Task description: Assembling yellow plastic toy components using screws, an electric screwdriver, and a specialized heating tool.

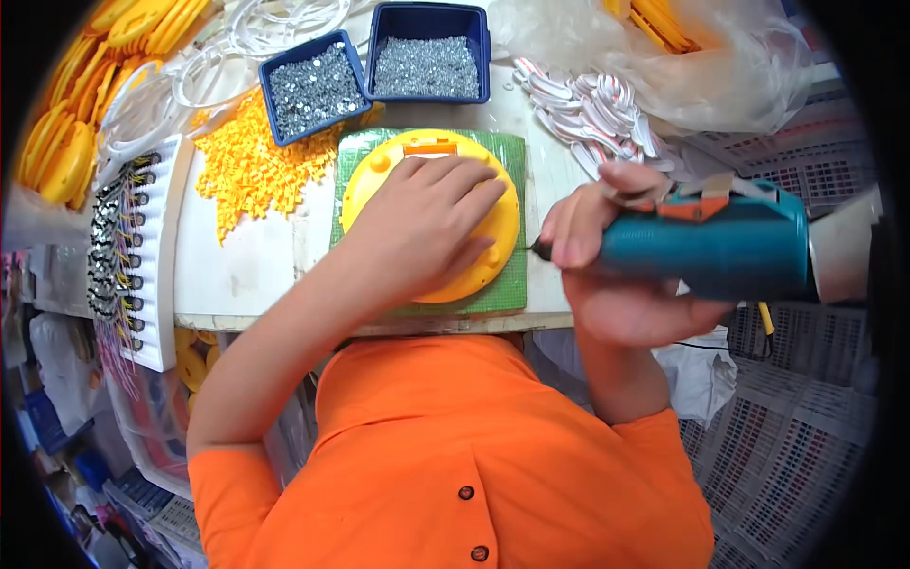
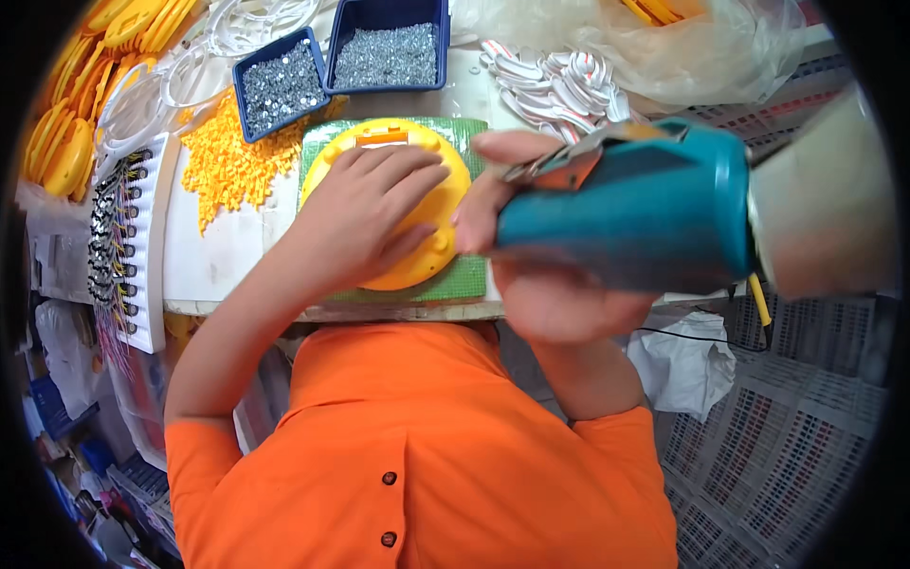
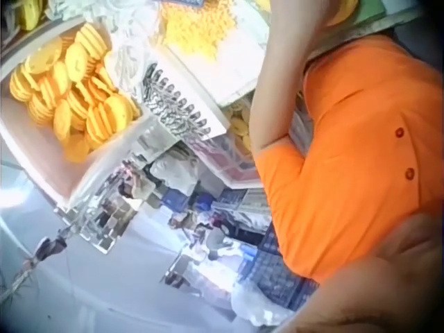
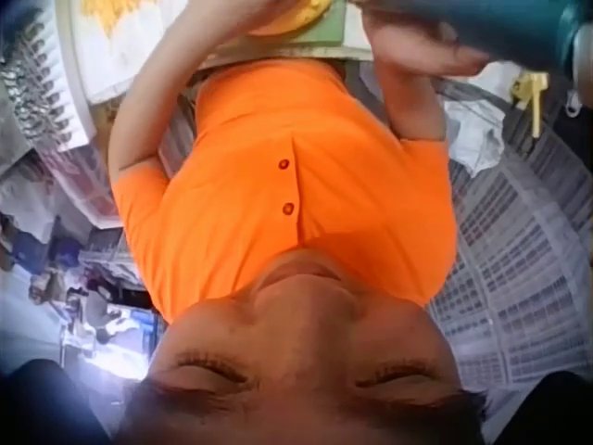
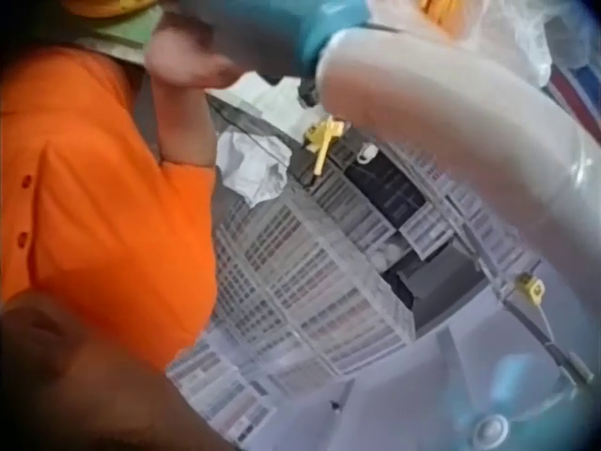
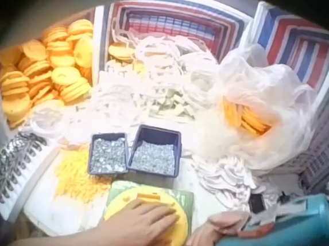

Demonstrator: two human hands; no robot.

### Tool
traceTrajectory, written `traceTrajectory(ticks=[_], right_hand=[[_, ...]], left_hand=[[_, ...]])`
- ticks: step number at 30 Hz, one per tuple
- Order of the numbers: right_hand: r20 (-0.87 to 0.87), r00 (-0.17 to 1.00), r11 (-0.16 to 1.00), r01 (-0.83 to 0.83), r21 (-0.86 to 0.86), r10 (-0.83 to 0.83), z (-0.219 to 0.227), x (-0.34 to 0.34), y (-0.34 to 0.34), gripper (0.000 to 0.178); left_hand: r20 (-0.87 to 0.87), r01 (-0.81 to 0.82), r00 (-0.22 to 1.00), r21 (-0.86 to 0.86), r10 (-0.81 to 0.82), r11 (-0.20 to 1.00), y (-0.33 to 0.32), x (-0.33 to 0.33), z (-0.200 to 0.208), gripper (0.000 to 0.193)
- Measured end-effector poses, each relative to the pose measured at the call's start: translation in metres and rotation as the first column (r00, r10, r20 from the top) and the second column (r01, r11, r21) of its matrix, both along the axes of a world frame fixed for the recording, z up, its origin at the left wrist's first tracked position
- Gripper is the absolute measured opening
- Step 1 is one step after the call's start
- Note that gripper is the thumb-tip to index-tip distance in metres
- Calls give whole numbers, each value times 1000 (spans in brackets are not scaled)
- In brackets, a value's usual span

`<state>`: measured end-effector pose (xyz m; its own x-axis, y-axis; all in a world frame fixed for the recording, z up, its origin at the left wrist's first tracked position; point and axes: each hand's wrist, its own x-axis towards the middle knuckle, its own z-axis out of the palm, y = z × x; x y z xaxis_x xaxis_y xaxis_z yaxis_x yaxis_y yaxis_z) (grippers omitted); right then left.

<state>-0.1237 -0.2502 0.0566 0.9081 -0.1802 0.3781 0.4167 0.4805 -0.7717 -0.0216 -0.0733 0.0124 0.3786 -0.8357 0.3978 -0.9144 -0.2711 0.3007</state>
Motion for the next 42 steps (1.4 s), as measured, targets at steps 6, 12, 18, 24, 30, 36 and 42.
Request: traceTrajectory(ticks=[6,12,18,24,30,36,42], right_hand=[[-154,977,988,-143,50,150,-19,-22,18,103],[-116,992,993,-58,-100,46,-33,-22,26,87],[-185,983,994,-39,-106,19,-41,-23,27,87],[32,997,986,-71,-150,77,-17,-11,25,97],[-20,964,947,-266,-178,267,-4,8,57,93],[-53,911,888,-411,-205,409,-13,18,78,41],[-73,894,845,-441,-303,441,-23,24,84,49]], left_hand=[[49,-205,978,98,201,974,16,-68,-30,60],[217,-277,937,-16,274,961,10,-72,-50,48],[201,-315,925,-71,322,947,12,-73,-50,43],[26,-194,981,86,193,977,31,-54,-26,65],[-39,-27,999,59,30,998,102,-15,-32,65],[81,-83,993,-64,88,994,99,-18,-56,60],[50,-62,996,-117,69,991,101,-17,-60,57]])
